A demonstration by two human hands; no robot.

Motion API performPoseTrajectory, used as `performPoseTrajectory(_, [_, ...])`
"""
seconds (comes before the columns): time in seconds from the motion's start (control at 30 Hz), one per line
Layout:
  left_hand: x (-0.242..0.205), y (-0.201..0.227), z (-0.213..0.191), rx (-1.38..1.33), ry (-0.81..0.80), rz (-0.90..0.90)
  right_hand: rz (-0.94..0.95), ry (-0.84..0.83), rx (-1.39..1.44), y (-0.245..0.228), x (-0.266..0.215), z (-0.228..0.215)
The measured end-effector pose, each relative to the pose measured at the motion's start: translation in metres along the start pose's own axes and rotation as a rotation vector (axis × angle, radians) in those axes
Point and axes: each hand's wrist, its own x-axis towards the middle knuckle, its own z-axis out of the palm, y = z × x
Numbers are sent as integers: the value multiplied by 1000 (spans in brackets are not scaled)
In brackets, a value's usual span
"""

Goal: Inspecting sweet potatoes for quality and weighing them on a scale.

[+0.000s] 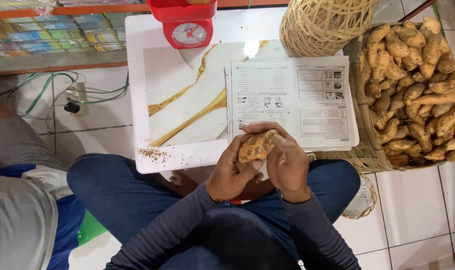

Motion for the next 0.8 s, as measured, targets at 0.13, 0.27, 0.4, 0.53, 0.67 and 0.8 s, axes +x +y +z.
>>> performPoseTrajectory(0.13, [9, 0, -2, 148, 26, 84, -16, 21, 44, 2, -6, 3])
performPoseTrajectory(0.27, [10, 2, -3, 219, 11, 173, -9, 60, 192, 4, -7, -2])
performPoseTrajectory(0.4, [10, -3, -1, 310, 21, 203, -10, 74, 93, -5, -7, 2])
performPoseTrajectory(0.53, [9, -7, -3, 389, 31, 224, -29, 109, 125, 2, -11, -1])
performPoseTrajectory(0.67, [5, -5, 0, 481, 62, 226, -21, 103, 170, -6, -10, 4])
performPoseTrajectory(0.8, [6, 2, 1, 526, 79, 237, 3, 56, 136, -6, -8, -2])
